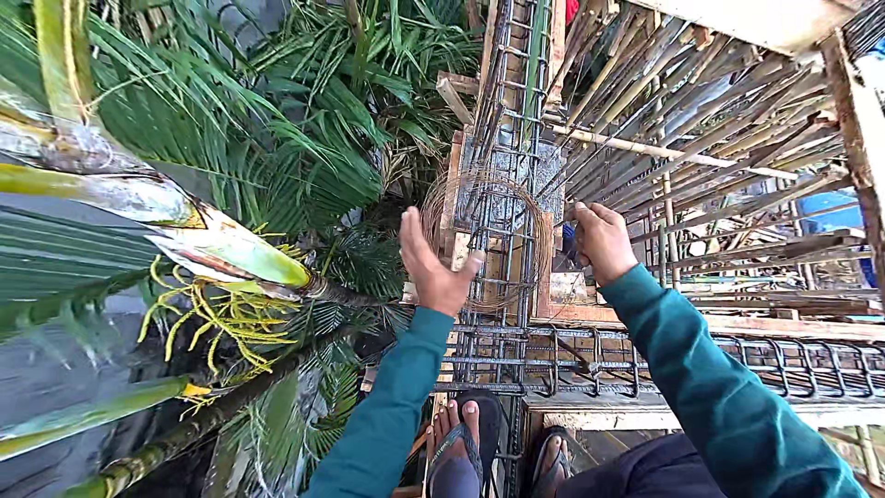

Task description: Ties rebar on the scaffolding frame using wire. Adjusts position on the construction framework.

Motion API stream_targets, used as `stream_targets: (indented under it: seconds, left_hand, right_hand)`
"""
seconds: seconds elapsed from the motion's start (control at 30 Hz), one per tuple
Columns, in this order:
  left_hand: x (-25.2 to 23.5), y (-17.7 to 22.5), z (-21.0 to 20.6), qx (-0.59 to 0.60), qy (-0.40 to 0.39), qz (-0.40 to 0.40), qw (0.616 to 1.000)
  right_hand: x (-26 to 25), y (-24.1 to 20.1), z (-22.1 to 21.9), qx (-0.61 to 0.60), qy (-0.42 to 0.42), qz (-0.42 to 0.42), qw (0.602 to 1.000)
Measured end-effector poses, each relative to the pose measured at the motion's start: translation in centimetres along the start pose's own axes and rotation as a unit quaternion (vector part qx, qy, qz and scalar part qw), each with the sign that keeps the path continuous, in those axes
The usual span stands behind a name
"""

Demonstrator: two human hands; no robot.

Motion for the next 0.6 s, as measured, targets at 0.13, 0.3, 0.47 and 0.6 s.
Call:
stream_targets:
  seconds: [0.13,0.3,0.47,0.6]
  left_hand:
    - [-2.3,-1.5,-1.9,-0.147,-0.057,0.123,0.98]
    - [-6.3,-4.2,-3.8,-0.049,-0.093,0.251,0.962]
    - [-7.1,-4.4,-5.5,-0.098,-0.087,0.279,0.951]
    - [-6.1,-3.4,-5.6,-0.189,-0.094,0.22,0.952]
  right_hand:
    - [0.9,-0.6,1.5,0.007,-0.006,0.009,1.0]
    - [1.9,-1.6,6.6,-0.019,0.034,0.027,0.999]
    - [1.1,-0.8,10.6,0.207,0.117,0.055,0.97]
    - [-0.3,-0.4,13.5,0.284,0.153,0.052,0.945]
Point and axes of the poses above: each hand's wrist, its own x-axis away from the middle knuckle, its own z-axis out of the back of the hand, y = z × x, the point moved 1 cm from there along -x, towards the middle knuckle, and after that the axes turned 8 degrees about -y, right-handed, at the moved point
